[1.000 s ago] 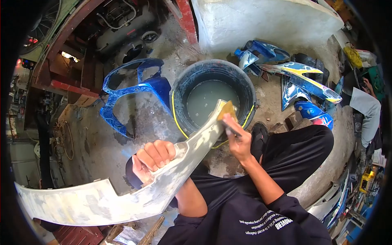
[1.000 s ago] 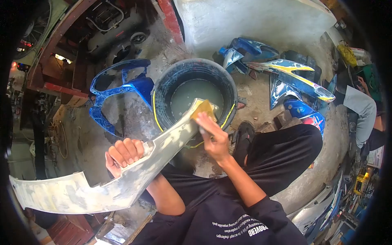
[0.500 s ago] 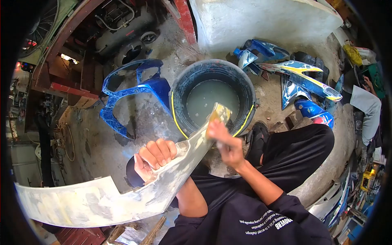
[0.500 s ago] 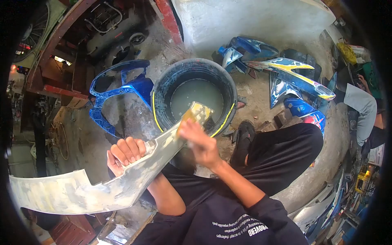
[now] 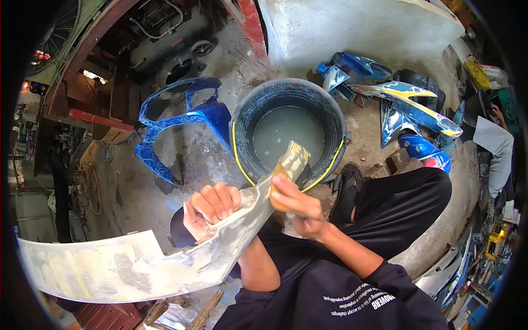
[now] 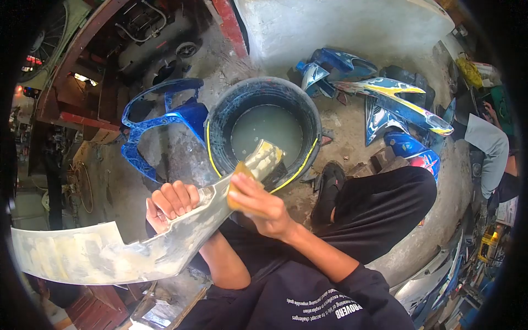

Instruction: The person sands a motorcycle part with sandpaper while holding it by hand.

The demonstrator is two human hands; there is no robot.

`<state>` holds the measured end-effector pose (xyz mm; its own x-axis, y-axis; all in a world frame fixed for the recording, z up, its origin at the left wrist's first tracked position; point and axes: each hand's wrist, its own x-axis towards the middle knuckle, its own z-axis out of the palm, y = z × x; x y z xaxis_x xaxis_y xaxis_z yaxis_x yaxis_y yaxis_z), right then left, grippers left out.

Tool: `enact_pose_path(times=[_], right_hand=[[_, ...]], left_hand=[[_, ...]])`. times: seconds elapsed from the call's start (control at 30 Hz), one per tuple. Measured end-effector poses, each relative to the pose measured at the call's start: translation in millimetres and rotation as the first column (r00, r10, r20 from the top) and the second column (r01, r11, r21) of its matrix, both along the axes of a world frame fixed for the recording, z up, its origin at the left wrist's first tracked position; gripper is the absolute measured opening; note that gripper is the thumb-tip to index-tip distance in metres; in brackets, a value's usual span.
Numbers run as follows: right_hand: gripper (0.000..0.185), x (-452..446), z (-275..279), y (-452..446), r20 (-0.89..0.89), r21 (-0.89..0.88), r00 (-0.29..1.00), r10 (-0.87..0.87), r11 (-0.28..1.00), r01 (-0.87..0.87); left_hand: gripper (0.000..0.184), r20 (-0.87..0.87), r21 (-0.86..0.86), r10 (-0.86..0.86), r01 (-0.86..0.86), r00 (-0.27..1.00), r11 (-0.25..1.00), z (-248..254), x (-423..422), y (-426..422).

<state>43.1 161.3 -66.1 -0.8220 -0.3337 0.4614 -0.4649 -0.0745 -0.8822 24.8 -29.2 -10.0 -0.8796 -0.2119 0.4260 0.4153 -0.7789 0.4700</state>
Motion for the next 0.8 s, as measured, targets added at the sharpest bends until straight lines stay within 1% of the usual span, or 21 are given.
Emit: enact_pose_path(times=[0.03, 0.07, 0.1, 0.17, 0.2, 0.27, 0.3, 0.33, 0.37, 0.4, 0.47, 0.5, 0.53, 0.6, 0.67, 0.73, 0.77, 0.8], right_hand=[[0.05, 0, -4, -1, -0.103, 0.064, 0.995, 0.001, 0.998, 0.006], [0.05, -1, -6, -1, -0.106, 0.063, 0.994, 0.001, 0.998, 0.006], [0.052, -3, -7, 0, -0.047, 0.09, 0.997, -0.066, 0.994, 0.07], [0.055, -11, -11, -2, 0.078, 0.125, 0.973, -0.218, 0.97, 0.207], [0.052, -18, -13, 0, 0.07, 0.13, 0.977, -0.2, 0.973, 0.189], [0.05, -17, -12, 5, -0.044, 0.314, 0.974, -0.222, 0.923, 0.224], [0.05, -12, -8, 3, -0.044, 0.315, 0.974, -0.224, 0.922, 0.226], [0.05, -3, -4, 0, -0.006, 0.176, 0.993, -0.118, 0.977, 0.117], [0.05, 2, -2, -2, 0.017, 0.03, 1.0, -0.006, 1.0, 0.005], [0.05, 3, -4, -2, 0.021, 0.03, 1.0, -0.008, 1.0, 0.007], [0.053, 3, -11, -3, -0.027, 0.043, 1.0, -0.004, 0.999, 0.005], [0.055, -1, -13, -7, 0.064, 0.004, 0.993, -0.099, 0.995, 0.099], [0.055, -6, -14, -7, 0.062, 0.002, 0.993, -0.096, 0.995, 0.096], [0.052, -15, -13, -6, 0.095, 0.118, 0.973, -0.208, 0.973, 0.197], [0.049, -12, -25, -7, 0.099, 0.132, 0.971, -0.216, 0.97, 0.203], [0.047, -4, -25, -9, 0.172, 0.08, 0.969, -0.175, 0.983, 0.163], [0.045, 5, -23, -10, 0.148, 0.028, 0.983, -0.108, 0.994, 0.105], [0.045, 8, -19, -10, 0.152, 0.028, 0.982, -0.108, 0.994, 0.105]], left_hand=[[0.052, 0.001, 0.001, -0.005, 0.005, 1.0, 1.0, 0, 0, -1], [0.052, -0.003, 0.004, -0.009, 0.009, 1.0, 1.0, 0, -1, -1], [0.052, -0.006, 0.004, -0.009, 0.009, 1.0, 1.0, 0, -1, 3], [0.052, 0.075, 0.057, 0.042, -0.046, 0.996, 0.997, -1, 0, 12], [0.052, 0.073, 0.056, 0.044, -0.048, 0.996, 0.997, 0, 0, 12], [0.052, 0.046, 0.028, 0.033, -0.034, 0.998, 0.999, 1, 0, 14], [0.052, 0.024, 0.028, 0.018, -0.019, 1.0, 0.999, 1, 0, 11], [0.052, 0.026, 0.028, 0.016, -0.016, 1.0, 0.999, 1, -1, 8], [0.052, 0.027, 0.024, 0.011, -0.012, 1.0, 1.0, 1, -1, 5], [0.052, 0.027, 0.021, 0.008, -0.008, 1.0, 1.0, 0, -1, 2], [0.051, 0.019, 0.051, -0.009, 0.008, 1.0, 0.999, -3, -2, 2], [0.051, 0.043, 0.055, 0.006, -0.009, 0.999, 0.998, -4, -2, 6], [0.051, 0.067, 0.057, 0.022, -0.025, 0.997, 0.998, -4, -2, 9], [0.051, 0.083, 0.068, 0.024, -0.029, 0.996, 0.997, -3, -1, 14], [0.052, 0.088, 0.061, 0.039, -0.044, 0.995, 0.997, -1, 0, 16], [0.052, 0.063, 0.034, 0.037, -0.039, 0.997, 0.999, 1, 0, 13], [0.052, 0.039, 0.006, 0.037, -0.037, 0.999, 0.999, 1, -1, 10], [0.052, 0.043, 0.005, 0.037, -0.037, 0.998, 0.999, 2, 0, 7]])
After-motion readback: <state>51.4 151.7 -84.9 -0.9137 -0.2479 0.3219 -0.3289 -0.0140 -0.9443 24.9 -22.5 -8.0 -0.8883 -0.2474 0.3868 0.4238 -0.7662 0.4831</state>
